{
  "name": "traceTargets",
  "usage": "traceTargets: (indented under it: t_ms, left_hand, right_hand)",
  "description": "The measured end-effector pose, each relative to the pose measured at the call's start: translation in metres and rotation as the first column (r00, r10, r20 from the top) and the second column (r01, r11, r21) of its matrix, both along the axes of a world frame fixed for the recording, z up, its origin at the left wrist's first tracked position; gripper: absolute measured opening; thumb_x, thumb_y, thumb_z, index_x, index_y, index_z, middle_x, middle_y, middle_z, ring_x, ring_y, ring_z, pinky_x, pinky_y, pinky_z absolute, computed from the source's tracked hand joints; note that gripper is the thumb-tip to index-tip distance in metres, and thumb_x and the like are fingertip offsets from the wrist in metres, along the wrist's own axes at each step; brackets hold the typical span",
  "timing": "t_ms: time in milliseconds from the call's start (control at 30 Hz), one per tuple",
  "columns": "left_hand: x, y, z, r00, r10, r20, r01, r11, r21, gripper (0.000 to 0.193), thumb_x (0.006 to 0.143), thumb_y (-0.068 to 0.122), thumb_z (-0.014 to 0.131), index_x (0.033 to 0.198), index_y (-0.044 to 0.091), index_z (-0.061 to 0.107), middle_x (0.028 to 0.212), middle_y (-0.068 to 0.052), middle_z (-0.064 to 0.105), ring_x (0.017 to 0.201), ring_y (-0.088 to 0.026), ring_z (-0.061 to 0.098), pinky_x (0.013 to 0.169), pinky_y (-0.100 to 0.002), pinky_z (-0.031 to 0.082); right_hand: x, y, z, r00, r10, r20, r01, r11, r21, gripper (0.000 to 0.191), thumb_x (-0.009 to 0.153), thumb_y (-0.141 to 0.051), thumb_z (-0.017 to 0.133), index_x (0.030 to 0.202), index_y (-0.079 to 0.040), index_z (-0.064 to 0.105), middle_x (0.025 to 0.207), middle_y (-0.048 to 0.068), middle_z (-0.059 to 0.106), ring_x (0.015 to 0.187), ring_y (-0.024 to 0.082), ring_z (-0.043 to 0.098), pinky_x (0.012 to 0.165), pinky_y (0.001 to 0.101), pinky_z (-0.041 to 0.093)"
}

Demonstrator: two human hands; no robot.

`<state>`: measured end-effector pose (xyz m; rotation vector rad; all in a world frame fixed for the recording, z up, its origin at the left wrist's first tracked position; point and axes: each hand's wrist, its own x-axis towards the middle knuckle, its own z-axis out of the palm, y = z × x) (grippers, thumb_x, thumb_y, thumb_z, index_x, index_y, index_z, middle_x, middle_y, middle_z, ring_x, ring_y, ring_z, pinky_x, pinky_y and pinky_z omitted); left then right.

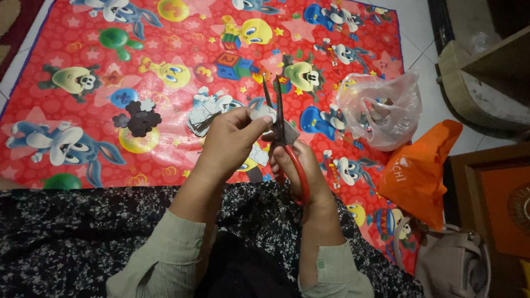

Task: The person sits on a colorful mat and uses red-handled scissors to cut out a cloud-shaped paper cutout. They rotate the paper and trim along the outline, placing finished pieces on the mat.

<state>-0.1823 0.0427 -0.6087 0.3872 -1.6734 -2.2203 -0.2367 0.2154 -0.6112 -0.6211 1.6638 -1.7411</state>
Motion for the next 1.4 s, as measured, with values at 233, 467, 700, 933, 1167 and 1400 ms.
traceTargets:
  t_ms: [233, 467, 700, 933, 1167, 1400]
  left_hand:
    - [0.001, 0.0, 0.004, 1.0, -0.024, -0.007, 0.024, 1.0, 0.008, 0.02, 0.095, 0.016, 0.07, 0.101, -0.002, 0.073, 0.091, -0.005, 0.076, 0.081, -0.008, 0.07, 0.074, -0.025, 0.056]
    - [0.003, -0.005, 0.004, 1.0, -0.017, -0.002, 0.017, 1.0, -0.023, 0.019, 0.094, 0.017, 0.071, 0.098, -0.001, 0.074, 0.091, -0.004, 0.076, 0.081, -0.007, 0.067, 0.073, -0.024, 0.054]
    - [0.005, -0.004, 0.007, 0.999, 0.031, -0.011, -0.031, 0.999, -0.018, 0.02, 0.094, 0.019, 0.071, 0.098, -0.001, 0.074, 0.089, -0.002, 0.075, 0.08, -0.005, 0.065, 0.072, -0.022, 0.052]
    - [0.005, -0.004, 0.008, 0.998, 0.063, 0.028, -0.061, 0.996, -0.058, 0.023, 0.095, 0.019, 0.07, 0.097, -0.003, 0.074, 0.086, -0.002, 0.072, 0.076, -0.005, 0.061, 0.067, -0.023, 0.048]
    - [0.009, -0.01, 0.01, 1.0, 0.006, 0.031, -0.002, 0.993, -0.119, 0.023, 0.094, 0.021, 0.071, 0.094, -0.003, 0.074, 0.086, -0.001, 0.074, 0.076, -0.004, 0.063, 0.069, -0.023, 0.051]
    - [0.01, -0.01, 0.012, 1.0, -0.005, 0.02, 0.007, 0.996, -0.087, 0.02, 0.093, 0.017, 0.071, 0.095, -0.003, 0.075, 0.087, -0.002, 0.075, 0.078, -0.005, 0.064, 0.069, -0.023, 0.051]
  right_hand:
    - [-0.002, 0.001, 0.001, 1.0, -0.007, -0.018, 0.007, 0.999, 0.037, 0.066, 0.089, -0.058, 0.07, 0.124, -0.002, 0.065, 0.078, -0.002, 0.058, 0.067, 0.006, 0.056, 0.056, 0.0221, 0.047]
    - [0.001, -0.002, 0.006, 1.0, -0.017, -0.009, 0.017, 0.998, 0.061, 0.061, 0.088, -0.056, 0.071, 0.123, -0.006, 0.067, 0.072, -0.006, 0.051, 0.057, 0.002, 0.045, 0.048, 0.0191, 0.035]
    - [0.001, -0.003, 0.007, 0.999, -0.018, 0.026, 0.016, 0.999, 0.044, 0.059, 0.089, -0.052, 0.072, 0.124, -0.004, 0.066, 0.071, -0.006, 0.051, 0.054, 0.002, 0.044, 0.047, 0.0201, 0.034]
    - [0.0, -0.002, 0.007, 0.999, 0.043, 0.008, -0.043, 0.999, 0.023, 0.064, 0.09, -0.055, 0.072, 0.126, -0.003, 0.064, 0.074, -0.005, 0.055, 0.061, 0.003, 0.049, 0.052, 0.0191, 0.039]
    - [0.001, 0.002, 0.011, 0.994, 0.087, -0.073, -0.086, 0.996, 0.008, 0.072, 0.088, -0.064, 0.071, 0.125, -0.003, 0.064, 0.077, -0.005, 0.055, 0.065, 0.004, 0.05, 0.054, 0.0204, 0.041]
    - [0.001, 0.002, 0.012, 0.993, 0.091, -0.077, -0.09, 0.996, 0.024, 0.071, 0.088, -0.065, 0.07, 0.125, -0.005, 0.065, 0.077, -0.006, 0.055, 0.064, 0.003, 0.049, 0.055, 0.0196, 0.04]
